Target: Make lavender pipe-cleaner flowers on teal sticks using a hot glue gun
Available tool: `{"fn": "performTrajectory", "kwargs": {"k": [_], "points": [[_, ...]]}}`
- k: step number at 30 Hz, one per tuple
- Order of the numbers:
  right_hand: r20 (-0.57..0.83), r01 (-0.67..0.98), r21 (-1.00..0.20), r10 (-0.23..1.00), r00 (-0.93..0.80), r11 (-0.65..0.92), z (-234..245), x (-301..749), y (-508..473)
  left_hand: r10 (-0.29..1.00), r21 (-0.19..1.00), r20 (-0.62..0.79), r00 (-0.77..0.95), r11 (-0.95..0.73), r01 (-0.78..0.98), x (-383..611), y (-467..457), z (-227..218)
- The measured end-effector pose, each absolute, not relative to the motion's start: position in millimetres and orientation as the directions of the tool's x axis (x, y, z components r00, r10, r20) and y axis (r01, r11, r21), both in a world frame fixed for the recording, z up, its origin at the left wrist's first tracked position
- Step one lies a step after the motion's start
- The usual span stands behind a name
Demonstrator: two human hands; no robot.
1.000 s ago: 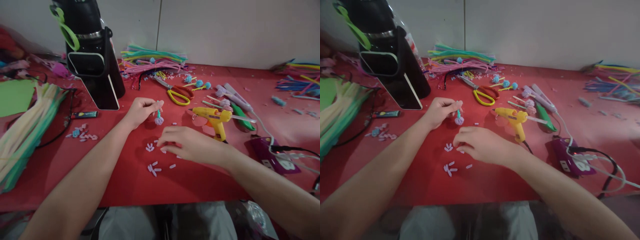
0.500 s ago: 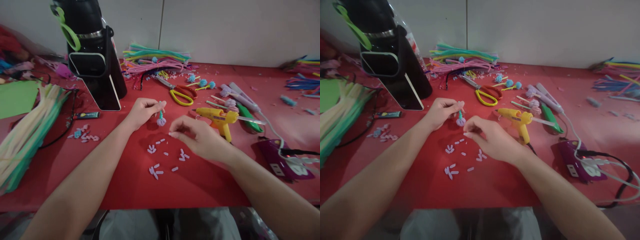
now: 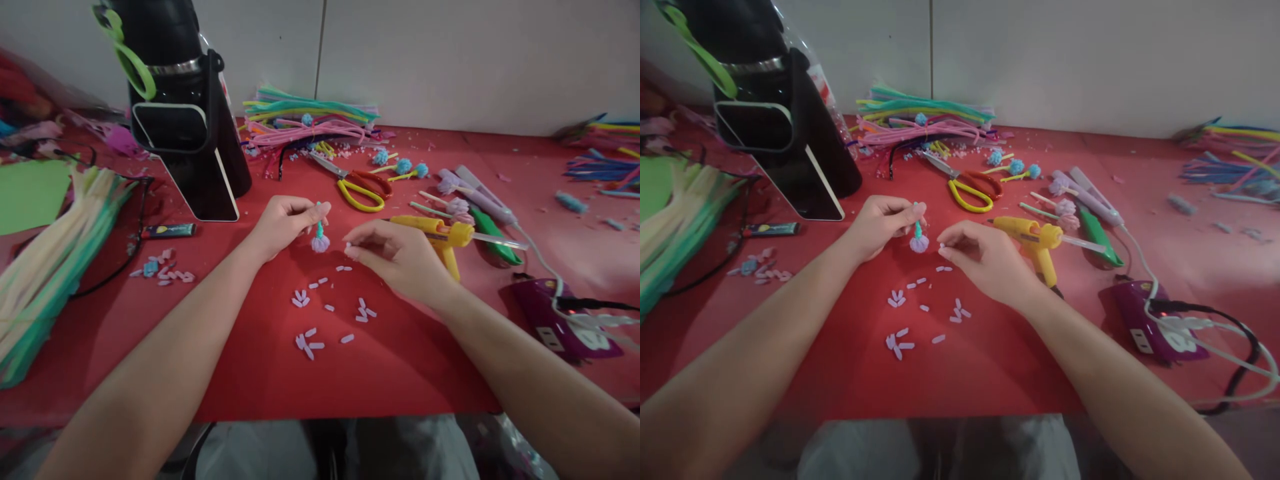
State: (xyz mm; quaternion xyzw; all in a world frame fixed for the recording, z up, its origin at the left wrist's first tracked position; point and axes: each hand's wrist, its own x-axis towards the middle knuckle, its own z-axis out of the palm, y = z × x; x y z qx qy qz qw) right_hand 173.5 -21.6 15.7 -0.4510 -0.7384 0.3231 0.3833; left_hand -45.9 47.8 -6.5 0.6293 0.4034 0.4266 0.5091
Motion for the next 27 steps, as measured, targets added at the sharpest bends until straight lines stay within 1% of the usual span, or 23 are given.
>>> {"fn": "performTrajectory", "kwargs": {"k": [5,8,11,15,17,21,27], "points": [[0.257,0.395,-0.837,0.909,-0.327,0.379,17,172,-22,0.941,0.986,0.122,0.315,-0.151,0.069,-45,47,-4],[0.279,0.402,-0.832,0.915,-0.293,0.383,19,171,-23,0.945,0.989,0.107,0.31,-0.133,0.062,-44,47,-4],[0.303,0.368,-0.848,0.918,-0.256,0.383,18,170,-25,0.947,0.993,0.087,0.31,-0.11,0.054,-42,45,-1],[0.314,0.349,-0.858,0.923,-0.222,0.376,15,168,-26,0.947,0.99,0.078,0.312,-0.109,0.085,-37,40,7],[0.361,0.376,-0.829,0.909,-0.209,0.415,14,168,-26,0.952,0.988,0.075,0.296,-0.11,0.106,-34,37,11],[0.488,0.438,-0.729,0.848,-0.204,0.525,14,166,-26,0.954,0.983,0.071,0.291,-0.116,0.142,-29,33,15],[0.532,0.478,-0.688,0.827,-0.18,0.546,15,159,-26,0.959,0.984,0.048,0.28,-0.094,0.152,-25,31,16]]}}
